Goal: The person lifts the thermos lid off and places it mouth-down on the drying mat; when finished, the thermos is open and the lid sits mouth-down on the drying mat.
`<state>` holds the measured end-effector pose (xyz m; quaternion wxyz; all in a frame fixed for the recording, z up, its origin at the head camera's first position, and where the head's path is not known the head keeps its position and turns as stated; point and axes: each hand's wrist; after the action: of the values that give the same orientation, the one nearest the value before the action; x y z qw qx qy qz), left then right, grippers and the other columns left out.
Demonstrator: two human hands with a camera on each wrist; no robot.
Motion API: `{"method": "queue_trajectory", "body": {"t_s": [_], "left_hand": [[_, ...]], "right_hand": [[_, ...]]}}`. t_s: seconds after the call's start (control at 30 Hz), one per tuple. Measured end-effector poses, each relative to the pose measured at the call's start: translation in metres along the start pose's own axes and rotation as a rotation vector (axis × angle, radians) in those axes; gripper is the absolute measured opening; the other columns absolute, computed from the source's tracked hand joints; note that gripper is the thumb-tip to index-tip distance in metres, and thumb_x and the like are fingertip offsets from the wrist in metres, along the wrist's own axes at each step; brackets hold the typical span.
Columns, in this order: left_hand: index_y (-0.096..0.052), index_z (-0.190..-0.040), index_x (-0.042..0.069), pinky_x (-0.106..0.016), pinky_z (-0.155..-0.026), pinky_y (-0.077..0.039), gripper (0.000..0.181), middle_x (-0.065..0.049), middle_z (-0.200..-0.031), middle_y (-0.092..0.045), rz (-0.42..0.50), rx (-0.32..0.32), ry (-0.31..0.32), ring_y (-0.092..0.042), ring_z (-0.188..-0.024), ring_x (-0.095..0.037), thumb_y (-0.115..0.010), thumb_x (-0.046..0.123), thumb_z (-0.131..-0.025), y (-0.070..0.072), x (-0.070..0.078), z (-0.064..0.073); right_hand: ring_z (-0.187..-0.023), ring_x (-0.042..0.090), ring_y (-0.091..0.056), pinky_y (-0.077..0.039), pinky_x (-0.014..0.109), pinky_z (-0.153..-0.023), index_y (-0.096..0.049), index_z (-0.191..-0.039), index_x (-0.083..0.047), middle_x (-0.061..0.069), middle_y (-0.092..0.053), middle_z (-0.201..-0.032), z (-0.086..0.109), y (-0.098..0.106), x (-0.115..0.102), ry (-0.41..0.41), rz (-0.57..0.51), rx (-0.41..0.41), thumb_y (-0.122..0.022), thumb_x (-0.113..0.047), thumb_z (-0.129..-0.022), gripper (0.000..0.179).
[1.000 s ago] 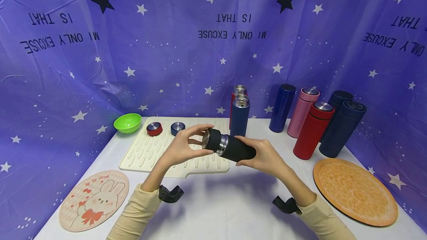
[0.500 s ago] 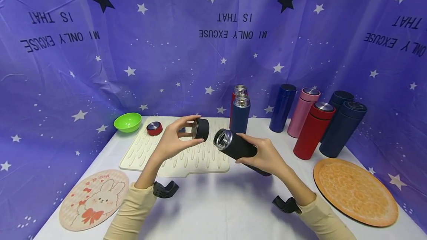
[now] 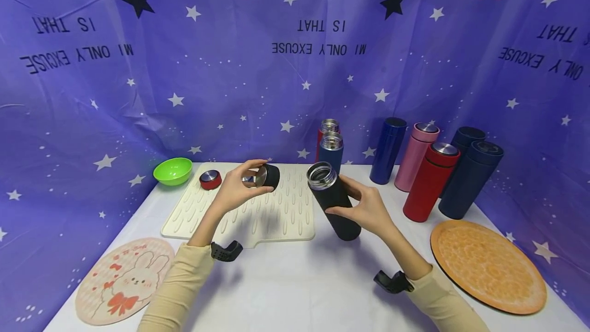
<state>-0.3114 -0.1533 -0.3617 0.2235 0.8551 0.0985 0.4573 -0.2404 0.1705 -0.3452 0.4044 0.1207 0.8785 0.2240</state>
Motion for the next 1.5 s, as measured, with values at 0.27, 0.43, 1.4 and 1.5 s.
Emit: {"method": "queue_trajectory", "body": {"t_s": [0.27, 0.43, 1.4, 1.5], "left_hand": [[-0.058, -0.132, 0.019, -0.04, -0.078, -0.056, 0.064, -0.006, -0.129, -0.059, -0.135, -0.071, 0.084, -0.063, -0.103, -0.027, -0.085, 0.027, -0.074, 0.001, -0.032, -0.023], [-0.059, -0.131, 0.015, -0.044, -0.077, -0.054, 0.065, -0.009, -0.125, -0.061, -0.212, -0.09, 0.1, -0.063, -0.1, -0.03, -0.086, 0.028, -0.073, -0.004, -0.049, -0.04], [-0.056, -0.129, -0.006, -0.049, -0.098, -0.045, 0.068, -0.022, -0.123, -0.06, -0.528, -0.25, 0.221, -0.055, -0.115, -0.038, -0.083, 0.029, -0.077, -0.039, -0.102, -0.085], [-0.054, -0.131, -0.006, -0.05, -0.101, -0.042, 0.07, -0.023, -0.127, -0.058, -0.525, -0.253, 0.25, -0.053, -0.118, -0.039, -0.082, 0.03, -0.077, -0.04, -0.104, -0.085]], "right_hand": [[-0.112, 0.033, -0.061, -0.05, 0.039, -0.094, -0.051, -0.134, 0.006, 0.022, -0.06, -0.126, -0.005, -0.001, 0.005, -0.074, -0.095, 0.017, -0.086, -0.001, -0.068, 0.075], [-0.112, 0.032, -0.061, -0.05, 0.038, -0.094, -0.051, -0.133, 0.005, 0.021, -0.061, -0.124, -0.006, 0.0, 0.011, -0.086, -0.101, 0.038, -0.086, -0.001, -0.068, 0.074], [-0.11, 0.033, -0.062, -0.049, 0.039, -0.095, -0.053, -0.13, 0.004, 0.019, -0.064, -0.12, -0.005, 0.0, 0.015, -0.129, -0.105, 0.065, -0.086, -0.001, -0.069, 0.07], [-0.11, 0.033, -0.062, -0.05, 0.039, -0.095, -0.053, -0.13, 0.004, 0.02, -0.063, -0.12, -0.006, 0.0, 0.017, -0.126, -0.107, 0.067, -0.086, -0.001, -0.069, 0.07]]}}
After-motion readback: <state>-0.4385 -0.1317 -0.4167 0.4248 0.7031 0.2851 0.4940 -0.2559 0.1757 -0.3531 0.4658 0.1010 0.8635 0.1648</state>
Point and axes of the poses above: each hand's wrist, its own z-axis away from the middle knuckle, its own y-axis out of the back of the hand, x = y × z
